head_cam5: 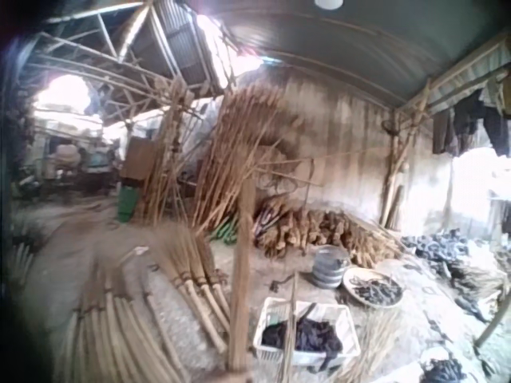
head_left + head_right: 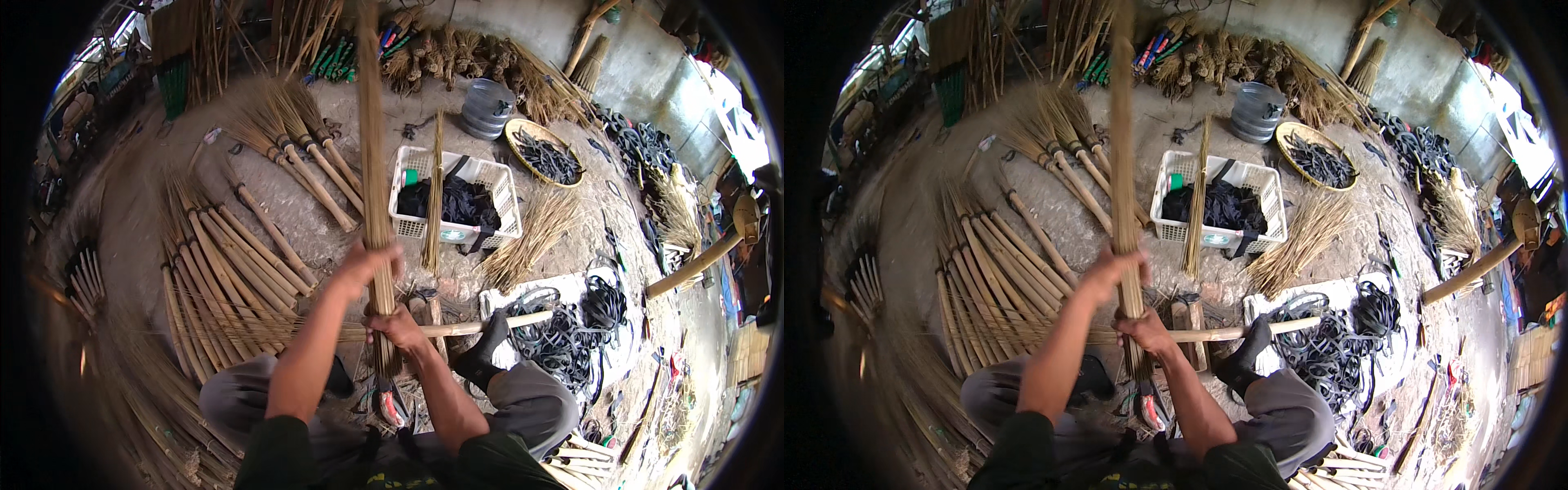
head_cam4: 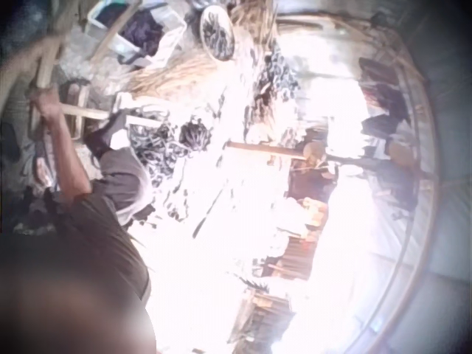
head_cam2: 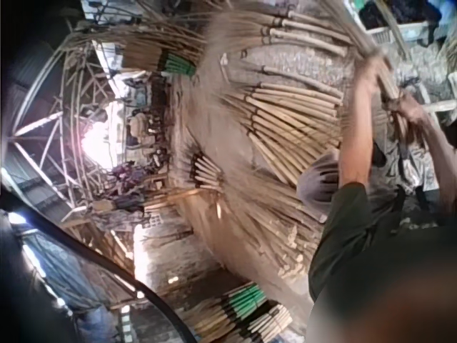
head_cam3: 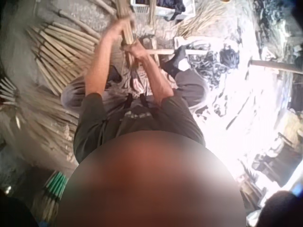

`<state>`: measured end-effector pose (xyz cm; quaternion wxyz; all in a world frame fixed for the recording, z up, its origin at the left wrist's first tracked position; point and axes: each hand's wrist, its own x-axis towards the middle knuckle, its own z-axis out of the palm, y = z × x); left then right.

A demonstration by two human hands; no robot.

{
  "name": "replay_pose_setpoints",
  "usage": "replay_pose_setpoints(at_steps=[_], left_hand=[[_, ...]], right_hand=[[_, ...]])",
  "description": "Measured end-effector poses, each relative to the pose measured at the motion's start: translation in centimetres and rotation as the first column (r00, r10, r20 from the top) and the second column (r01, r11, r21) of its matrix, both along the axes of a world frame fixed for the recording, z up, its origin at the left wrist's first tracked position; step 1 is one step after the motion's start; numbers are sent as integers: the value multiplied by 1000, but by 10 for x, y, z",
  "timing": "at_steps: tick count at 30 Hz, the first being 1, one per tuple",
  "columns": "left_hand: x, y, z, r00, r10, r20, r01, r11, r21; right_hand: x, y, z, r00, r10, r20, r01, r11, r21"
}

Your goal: The person assembles a broom by gathering dried plant fibers, aligning them, and securing them to a wooden handle using black binding strips. The person repeatedly wraps and tightens the bindings while seated on the floor among finished brooms and materials.

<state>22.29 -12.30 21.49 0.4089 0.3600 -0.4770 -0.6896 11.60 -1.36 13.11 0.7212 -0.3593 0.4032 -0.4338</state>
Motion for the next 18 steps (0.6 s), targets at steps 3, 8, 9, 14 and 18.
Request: replay_pose_setpoints(at_steps=[3, 8, 9, 14, 18], left_hand=[[-33, 22, -89, 988, 15, 154, -57, 961, 272], [-74, 31, -174, 943, -108, 316, -70, 862, 502], [-78, 32, -179, 960, -108, 257, -37, 864, 501], [-53, 57, -181, 981, -86, 173, -5, 884, 468], [-10, 92, -175, 965, -45, 258, -40, 947, 317]], right_hand=[[-10, 29, -26, 989, -144, 34, 123, 926, 356], [-30, 72, -70, 941, -288, -179, 323, 922, 213], [-35, 76, -77, 949, -201, -242, 282, 887, 366], [-52, 84, -91, 979, -196, 59, 156, 900, 406], [-52, 85, -86, 962, -224, 156, 135, 886, 443]])
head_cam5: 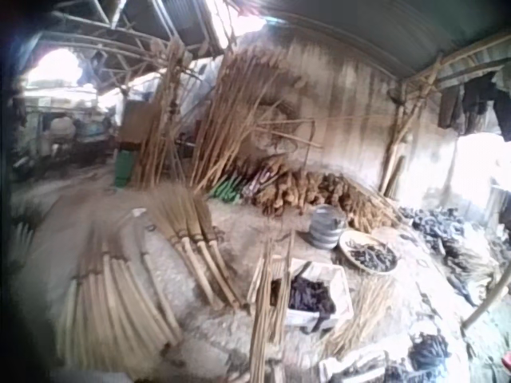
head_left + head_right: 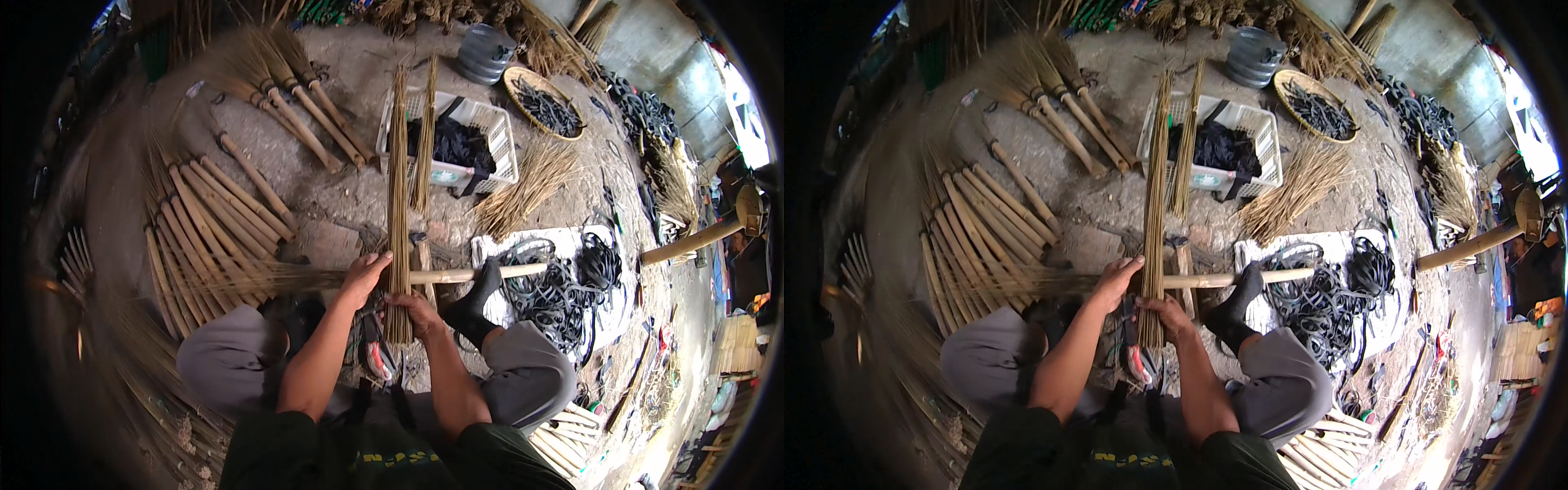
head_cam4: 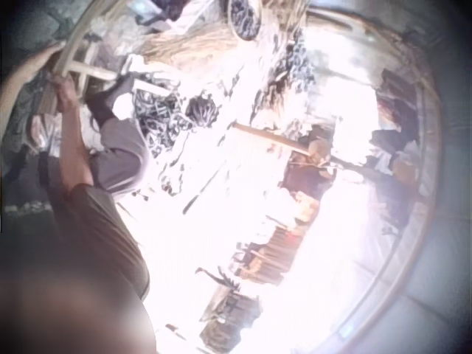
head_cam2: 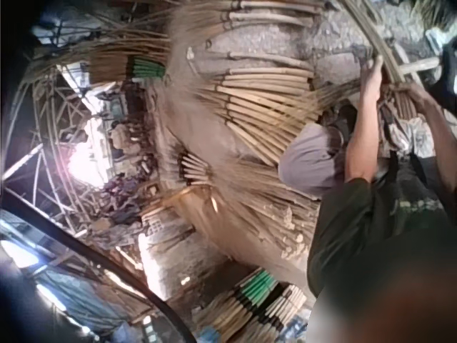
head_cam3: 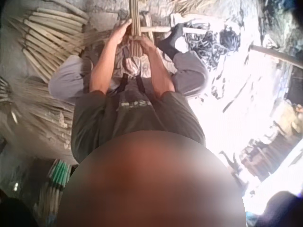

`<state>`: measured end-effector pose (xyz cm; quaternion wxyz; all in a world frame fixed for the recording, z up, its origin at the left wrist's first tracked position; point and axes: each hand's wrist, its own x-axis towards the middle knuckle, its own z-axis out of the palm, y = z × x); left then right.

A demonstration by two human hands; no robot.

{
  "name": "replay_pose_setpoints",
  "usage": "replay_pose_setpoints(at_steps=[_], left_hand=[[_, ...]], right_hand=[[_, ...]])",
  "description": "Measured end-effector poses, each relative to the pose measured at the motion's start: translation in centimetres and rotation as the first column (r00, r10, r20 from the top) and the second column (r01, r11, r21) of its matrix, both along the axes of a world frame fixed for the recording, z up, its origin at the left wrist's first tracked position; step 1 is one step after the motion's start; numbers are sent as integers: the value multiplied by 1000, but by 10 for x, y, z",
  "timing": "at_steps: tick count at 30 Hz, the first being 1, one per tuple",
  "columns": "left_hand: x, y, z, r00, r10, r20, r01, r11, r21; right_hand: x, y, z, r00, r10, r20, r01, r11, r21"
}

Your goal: The person assembles a broom by gathering dried plant fibers, aligning them, and securing them to a wooden handle using black binding strips. The person repeatedly wraps and tightens the bindings while seated on the floor among finished brooms and materials.

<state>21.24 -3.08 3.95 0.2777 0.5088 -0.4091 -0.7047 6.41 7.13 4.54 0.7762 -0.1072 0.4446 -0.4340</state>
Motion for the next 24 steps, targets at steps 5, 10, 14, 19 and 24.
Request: replay_pose_setpoints(at_steps=[5, 10, 14, 19, 24], left_hand=[[14, 28, 16, 951, -159, 265, 148, 987, 61], [18, 38, 17, 990, -97, 105, 83, 988, 129], [26, 35, 1, 964, -169, 204, 145, 981, 129], [27, 37, -8, 960, -139, 243, 107, 985, 138], [32, 42, -1, 976, -132, 176, 111, 986, 123]], right_hand=[[0, 3, 10, 994, -22, 103, 16, 998, 63], [0, 10, 8, 999, -8, -32, 10, 999, 43], [0, 14, 1, 990, 13, -138, -1, 996, 87], [4, 15, -7, 986, 25, -166, -9, 996, 93], [10, 18, -12, 980, -18, -200, 29, 998, 55]])
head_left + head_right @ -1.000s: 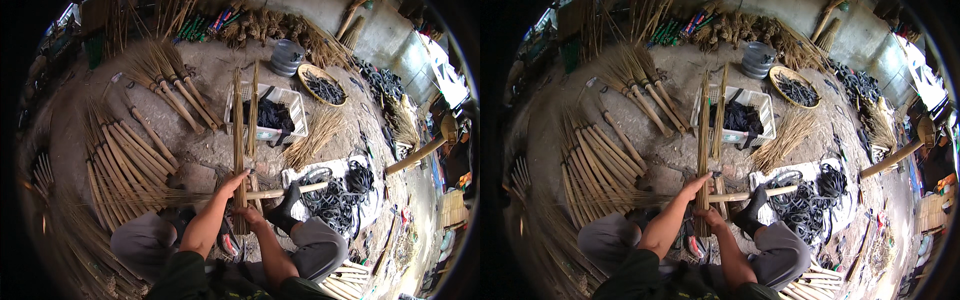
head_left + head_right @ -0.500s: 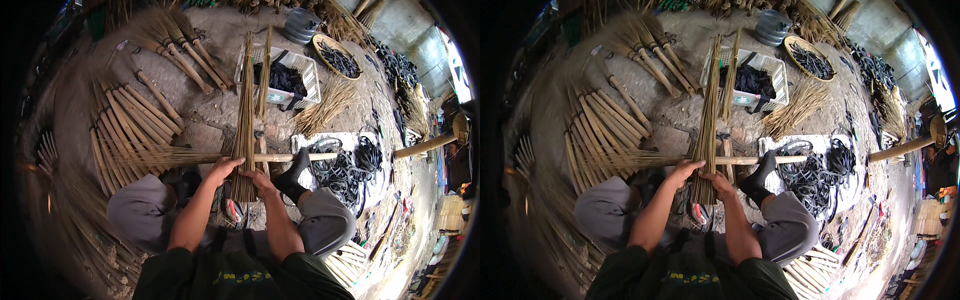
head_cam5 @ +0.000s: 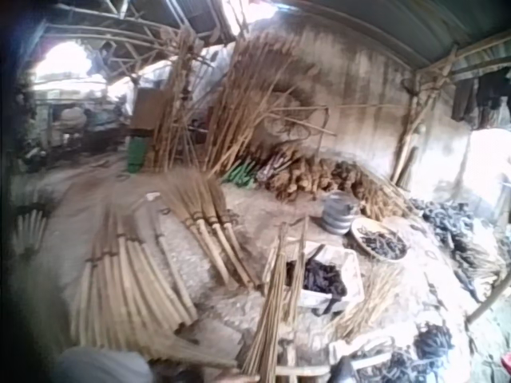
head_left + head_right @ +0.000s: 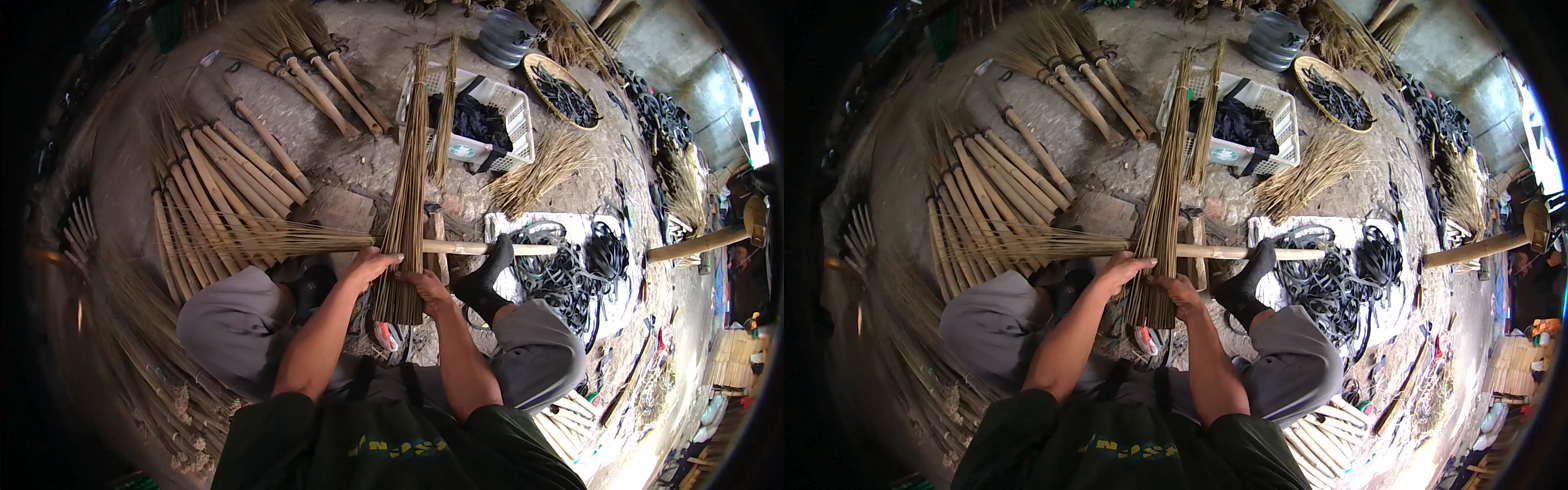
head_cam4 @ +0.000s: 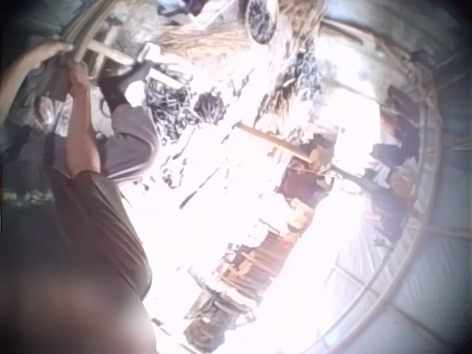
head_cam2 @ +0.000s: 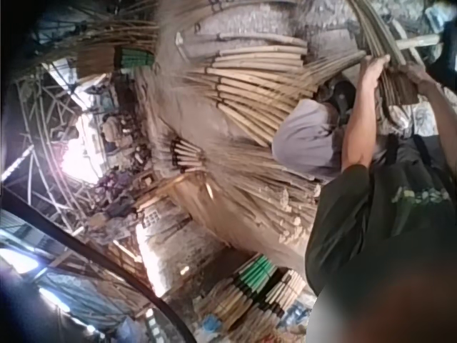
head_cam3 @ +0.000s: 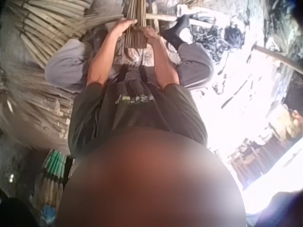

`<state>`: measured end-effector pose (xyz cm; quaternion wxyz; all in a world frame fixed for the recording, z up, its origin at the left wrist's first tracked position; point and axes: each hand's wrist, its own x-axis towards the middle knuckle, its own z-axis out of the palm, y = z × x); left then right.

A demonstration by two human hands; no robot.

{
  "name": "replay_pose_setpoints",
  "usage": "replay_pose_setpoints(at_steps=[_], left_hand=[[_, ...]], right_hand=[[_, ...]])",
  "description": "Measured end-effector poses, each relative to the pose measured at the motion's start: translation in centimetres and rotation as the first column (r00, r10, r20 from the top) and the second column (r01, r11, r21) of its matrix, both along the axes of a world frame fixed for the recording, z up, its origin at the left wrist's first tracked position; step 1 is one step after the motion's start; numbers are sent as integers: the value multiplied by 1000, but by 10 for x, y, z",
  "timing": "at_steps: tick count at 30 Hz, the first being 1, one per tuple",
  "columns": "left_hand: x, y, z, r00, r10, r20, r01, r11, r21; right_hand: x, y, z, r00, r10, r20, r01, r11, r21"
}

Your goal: The person assembles a broom by gathering dried plant fibers, aligning them, and securing them to a wooden handle using black binding strips. The person repeatedly wraps and tightens the bindings while seated on the floor among finished brooms and materials.

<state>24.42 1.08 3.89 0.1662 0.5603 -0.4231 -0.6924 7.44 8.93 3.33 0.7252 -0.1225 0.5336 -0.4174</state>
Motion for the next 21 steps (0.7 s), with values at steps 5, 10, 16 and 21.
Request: replay_pose_setpoints(at_steps=[5, 10, 16, 21], left_hand=[[7, -2, -5, 999, -30, 46, 27, 998, 48], [4, 4, -22, 999, 43, -4, -43, 999, 31], [5, 8, -31, 994, 80, 72, -77, 996, -53], [3, 11, -23, 992, 104, 70, -99, 993, -71]], right_hand=[[0, 1, -1, 999, 21, -25, -20, 999, 37], [-1, 2, -2, 999, 31, -45, -28, 998, 62], [-4, 3, -13, 997, 40, -64, -37, 998, 51], [1, 5, -22, 992, 63, -113, -59, 997, 40]])
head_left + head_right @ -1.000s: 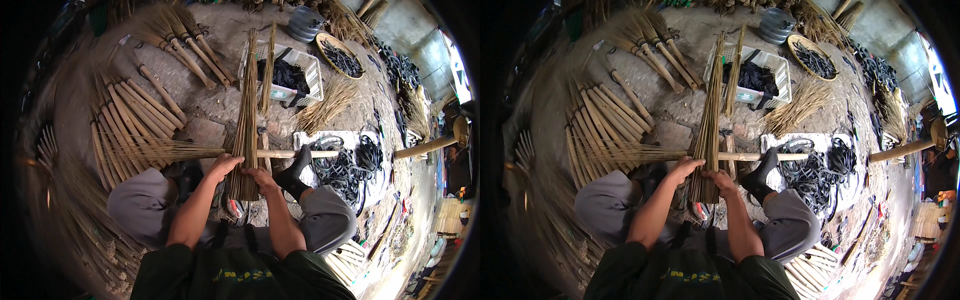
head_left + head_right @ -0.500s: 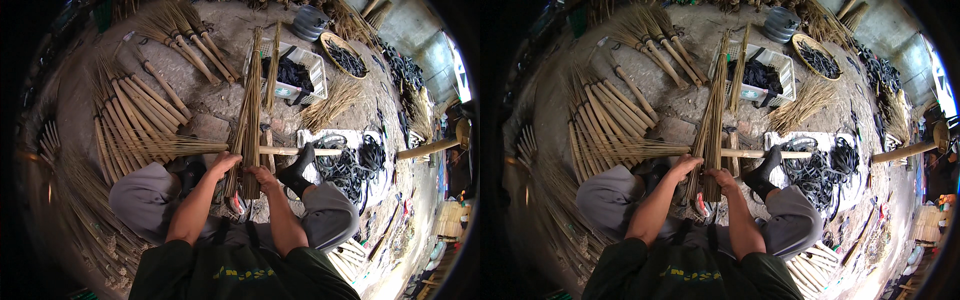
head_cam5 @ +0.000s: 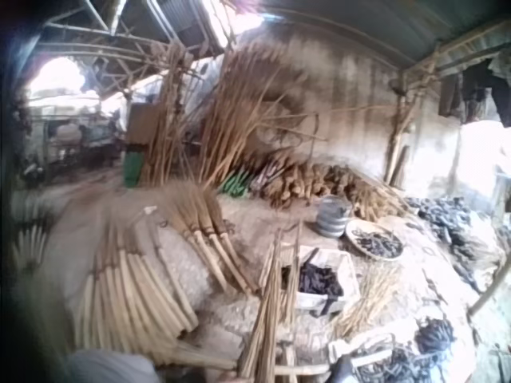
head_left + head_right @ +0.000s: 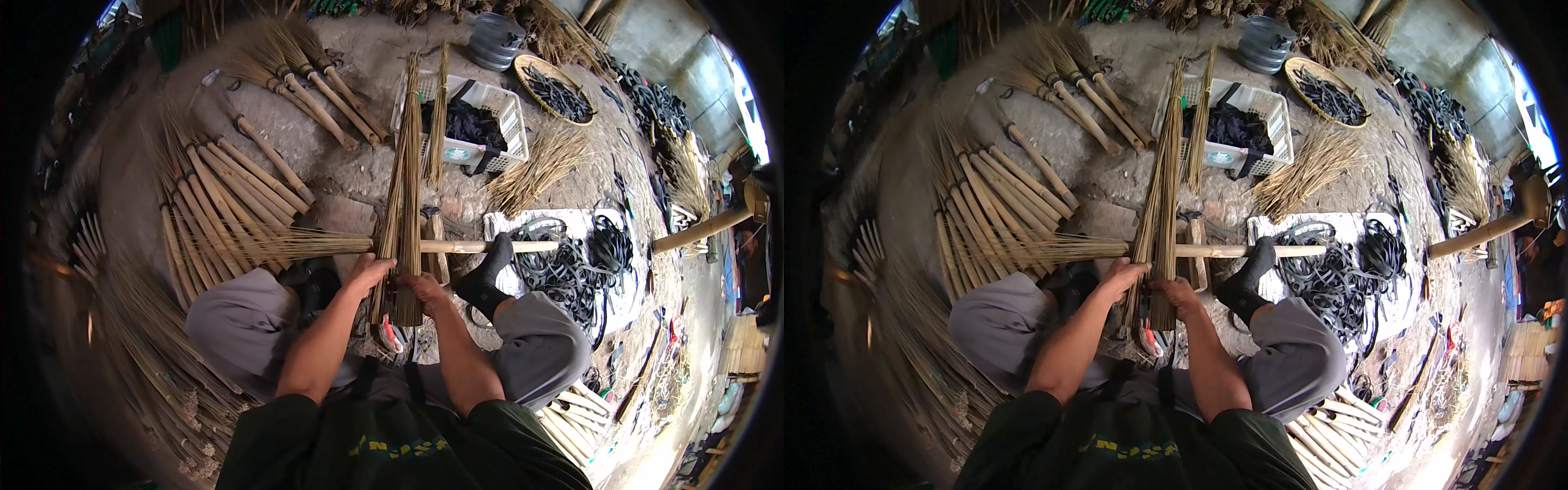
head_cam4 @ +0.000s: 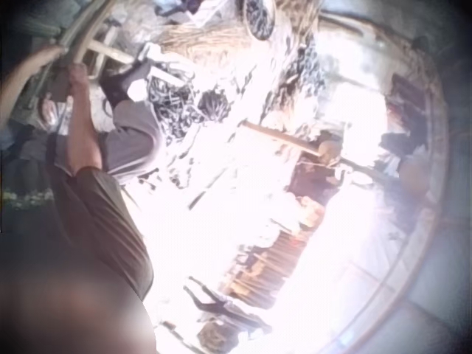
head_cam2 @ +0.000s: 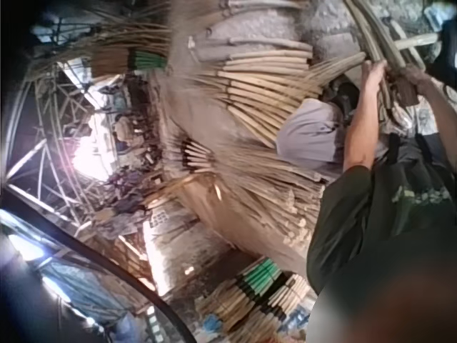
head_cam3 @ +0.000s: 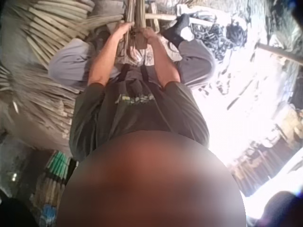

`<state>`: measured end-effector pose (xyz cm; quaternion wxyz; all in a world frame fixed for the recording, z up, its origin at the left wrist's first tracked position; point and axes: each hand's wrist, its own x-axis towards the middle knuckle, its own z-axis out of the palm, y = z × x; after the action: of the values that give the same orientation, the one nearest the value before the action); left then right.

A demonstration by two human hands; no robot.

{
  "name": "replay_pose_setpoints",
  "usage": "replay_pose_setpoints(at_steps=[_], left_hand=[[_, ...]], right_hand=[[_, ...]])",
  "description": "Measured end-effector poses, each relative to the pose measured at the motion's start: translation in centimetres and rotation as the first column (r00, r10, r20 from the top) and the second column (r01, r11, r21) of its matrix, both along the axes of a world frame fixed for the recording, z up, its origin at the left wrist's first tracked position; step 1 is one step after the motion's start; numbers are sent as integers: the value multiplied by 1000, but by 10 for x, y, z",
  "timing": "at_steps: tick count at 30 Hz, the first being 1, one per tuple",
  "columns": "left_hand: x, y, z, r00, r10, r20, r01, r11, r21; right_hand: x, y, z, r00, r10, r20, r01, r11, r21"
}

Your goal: The person assembles a broom by gathering dried plant fibers, aligning them, and securing them to a wooden handle using black binding strips. The person repeatedly wraps and tightens the bindings while seated on the floor among finished brooms and materials.

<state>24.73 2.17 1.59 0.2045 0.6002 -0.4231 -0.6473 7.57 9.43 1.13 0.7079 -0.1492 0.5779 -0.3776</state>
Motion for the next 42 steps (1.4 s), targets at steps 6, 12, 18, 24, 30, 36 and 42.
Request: replay_pose_setpoints(at_steps=[6, 12, 18, 24, 30, 36, 42], left_hand=[[-10, 10, 13, 995, -7, 97, 14, 997, -70], [-14, 20, 2, 950, 32, 312, 35, 978, -206], [-16, 20, 10, 939, 155, 307, -56, 950, -308], [9, -41, 104, 902, 319, -290, -426, 761, -489], [66, -189, 253, 538, 318, -781, -801, 482, -355], [-34, -258, 164, 938, 309, -157, -344, 780, -523], [-169, -321, 20, 962, 12, 272, 73, 951, -301]], right_hand=[[9, 2, -2, 1000, -10, 9, 11, 997, -73], [9, 6, -6, 995, 3, -100, -12, 995, -94], [21, 9, 6, 923, -7, -385, -156, 907, -391], [8, 0, 22, 674, -157, -722, -257, 866, -429], [-52, -6, 24, 739, -325, -591, 72, 909, -410], [-91, -33, 54, 802, -531, -275, 385, 810, -443], [-107, -82, 63, 802, -537, -261, 386, 800, -460]])
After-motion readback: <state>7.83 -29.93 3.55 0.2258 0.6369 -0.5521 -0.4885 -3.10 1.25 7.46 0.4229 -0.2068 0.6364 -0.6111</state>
